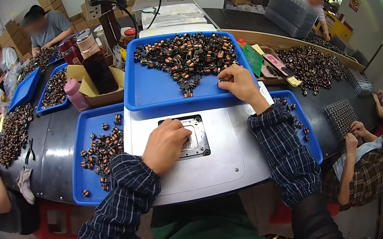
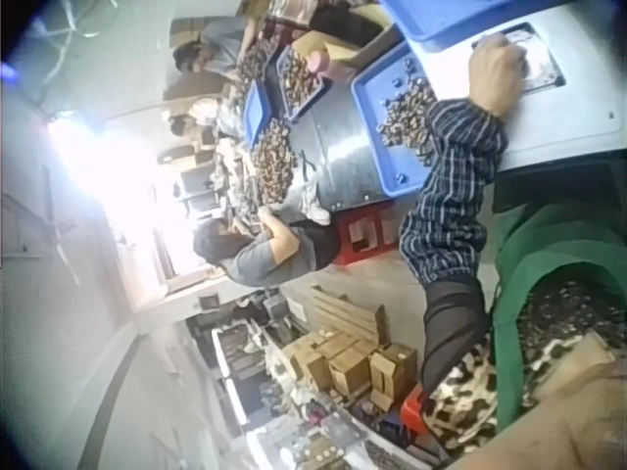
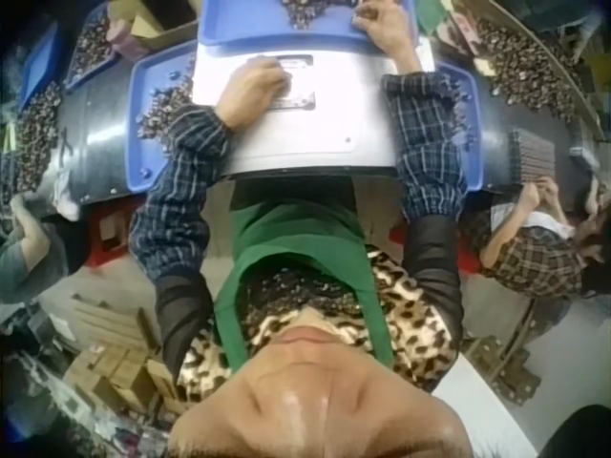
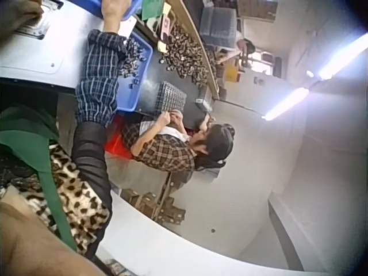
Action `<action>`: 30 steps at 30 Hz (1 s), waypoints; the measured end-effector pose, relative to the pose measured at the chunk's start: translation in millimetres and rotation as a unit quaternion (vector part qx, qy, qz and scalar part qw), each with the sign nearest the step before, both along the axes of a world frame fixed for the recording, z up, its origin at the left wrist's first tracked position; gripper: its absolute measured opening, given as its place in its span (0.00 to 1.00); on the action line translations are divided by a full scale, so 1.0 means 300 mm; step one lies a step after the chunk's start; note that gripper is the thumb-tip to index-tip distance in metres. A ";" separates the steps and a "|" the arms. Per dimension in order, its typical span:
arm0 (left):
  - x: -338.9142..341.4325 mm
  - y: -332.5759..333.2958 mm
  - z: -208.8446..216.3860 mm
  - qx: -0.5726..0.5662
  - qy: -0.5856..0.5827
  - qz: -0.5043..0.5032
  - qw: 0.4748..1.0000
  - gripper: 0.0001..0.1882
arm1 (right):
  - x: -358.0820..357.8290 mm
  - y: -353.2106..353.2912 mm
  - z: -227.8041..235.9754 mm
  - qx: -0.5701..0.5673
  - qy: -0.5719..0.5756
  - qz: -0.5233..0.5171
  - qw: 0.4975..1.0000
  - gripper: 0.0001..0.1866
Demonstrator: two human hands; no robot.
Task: The person repeatedly takes electronic components from a tray, inserts them into a machine fixture by hand, and places the components into an adjacent tray.
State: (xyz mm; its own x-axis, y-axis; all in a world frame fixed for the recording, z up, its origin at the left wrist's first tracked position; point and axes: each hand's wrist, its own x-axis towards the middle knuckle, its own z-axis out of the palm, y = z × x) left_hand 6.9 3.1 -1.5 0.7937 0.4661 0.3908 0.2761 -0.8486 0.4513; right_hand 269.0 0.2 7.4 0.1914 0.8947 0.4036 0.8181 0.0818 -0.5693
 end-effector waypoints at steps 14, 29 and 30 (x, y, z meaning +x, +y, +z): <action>-0.318 0.075 -0.029 -0.021 -0.153 0.294 0.943 0.07 | -0.340 -0.129 -0.003 -0.044 -0.023 0.286 0.957 0.08; 0.170 0.313 -0.001 0.045 -0.069 0.139 0.987 0.27 | -0.365 -0.121 -0.015 -0.021 -0.076 0.302 0.950 0.09; 0.184 0.322 -0.008 0.046 -0.071 0.139 0.987 0.27 | -0.362 -0.117 -0.015 -0.020 -0.077 0.302 0.950 0.09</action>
